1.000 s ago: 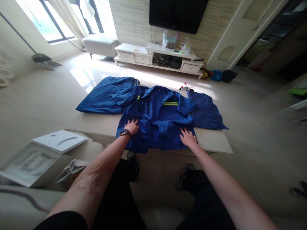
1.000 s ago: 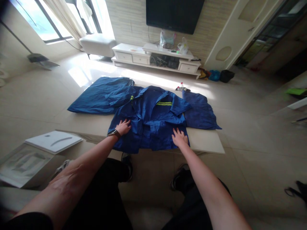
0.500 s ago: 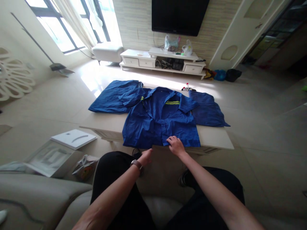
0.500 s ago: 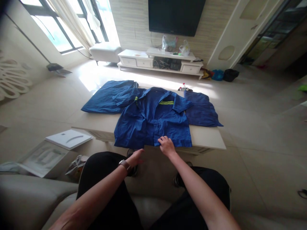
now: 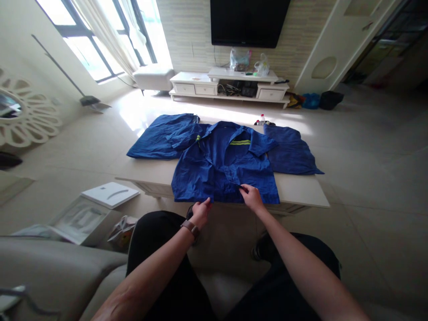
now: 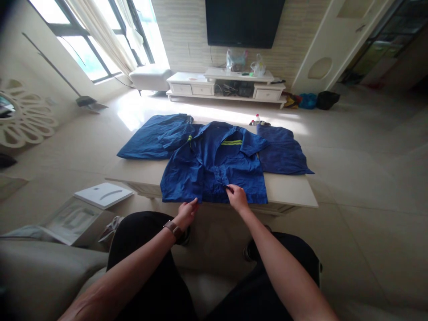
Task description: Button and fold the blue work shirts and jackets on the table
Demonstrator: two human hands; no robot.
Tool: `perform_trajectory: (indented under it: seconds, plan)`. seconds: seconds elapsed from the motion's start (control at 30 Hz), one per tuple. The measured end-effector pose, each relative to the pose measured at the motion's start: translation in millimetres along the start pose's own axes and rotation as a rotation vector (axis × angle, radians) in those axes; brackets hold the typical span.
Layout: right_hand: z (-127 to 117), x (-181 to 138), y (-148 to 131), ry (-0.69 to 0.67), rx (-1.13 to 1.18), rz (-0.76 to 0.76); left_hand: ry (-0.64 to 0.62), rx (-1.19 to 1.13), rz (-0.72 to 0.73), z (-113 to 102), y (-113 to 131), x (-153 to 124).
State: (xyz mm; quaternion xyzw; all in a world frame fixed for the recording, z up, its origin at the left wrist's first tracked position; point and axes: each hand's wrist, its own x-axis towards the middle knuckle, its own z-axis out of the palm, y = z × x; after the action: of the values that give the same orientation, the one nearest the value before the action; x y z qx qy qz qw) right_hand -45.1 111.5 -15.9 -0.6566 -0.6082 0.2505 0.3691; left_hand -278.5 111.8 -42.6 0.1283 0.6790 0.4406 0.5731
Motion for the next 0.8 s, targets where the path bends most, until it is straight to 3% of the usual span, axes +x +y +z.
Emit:
perform_trajectory:
  seconds: [0.2,0.37,0.6,0.8]
  plan:
    - [0,28,-24,-0.036,0.139,-0.045,-0.189,-0.076,0.092,36,26,-2]
    - [6,39,-39,-0.072,0.167,-0.072,-0.297,-0.093,0.104,62,34,0]
    - [13,39,-41,-0.185,0.213,-0.027,-0.432,-0.015,0.190,65,37,-14]
    - [11,31,-41,-0.147,0.122,-0.096,-0.490,0.047,0.181,61,39,-15]
